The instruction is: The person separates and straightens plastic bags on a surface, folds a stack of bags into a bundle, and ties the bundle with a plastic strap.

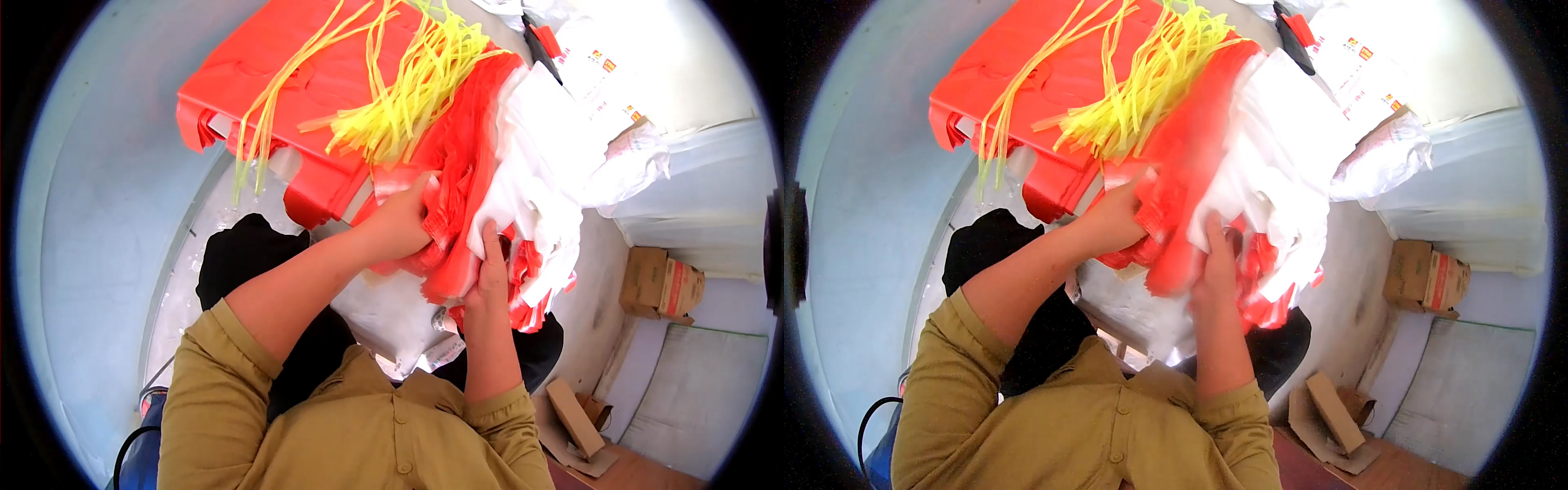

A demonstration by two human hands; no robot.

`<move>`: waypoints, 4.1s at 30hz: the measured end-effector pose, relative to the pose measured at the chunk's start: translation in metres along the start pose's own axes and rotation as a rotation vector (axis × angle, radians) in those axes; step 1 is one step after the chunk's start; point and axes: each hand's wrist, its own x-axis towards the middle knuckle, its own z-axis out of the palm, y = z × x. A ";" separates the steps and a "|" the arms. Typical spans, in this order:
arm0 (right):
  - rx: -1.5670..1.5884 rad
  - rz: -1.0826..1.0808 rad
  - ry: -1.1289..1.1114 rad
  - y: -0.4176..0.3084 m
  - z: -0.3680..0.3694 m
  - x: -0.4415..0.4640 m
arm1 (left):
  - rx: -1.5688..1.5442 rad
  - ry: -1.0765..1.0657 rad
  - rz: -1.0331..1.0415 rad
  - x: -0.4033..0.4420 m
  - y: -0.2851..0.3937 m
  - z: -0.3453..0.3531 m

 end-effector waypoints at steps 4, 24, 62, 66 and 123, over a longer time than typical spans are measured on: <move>0.205 0.151 -0.018 -0.008 0.013 -0.008 | 0.127 0.065 0.100 -0.005 0.003 0.005; 0.107 0.066 -0.211 -0.053 0.017 -0.014 | 0.628 -0.149 0.448 -0.015 0.026 0.013; 0.174 -0.061 -0.291 -0.094 0.015 0.005 | -0.565 -0.091 0.026 0.085 0.027 0.011; 0.158 -0.176 -0.278 -0.075 0.024 0.005 | -0.626 -0.137 -0.012 0.087 0.018 0.018; -0.958 -0.842 0.026 -0.169 -0.028 0.062 | -0.046 0.118 -0.057 0.187 -0.005 -0.006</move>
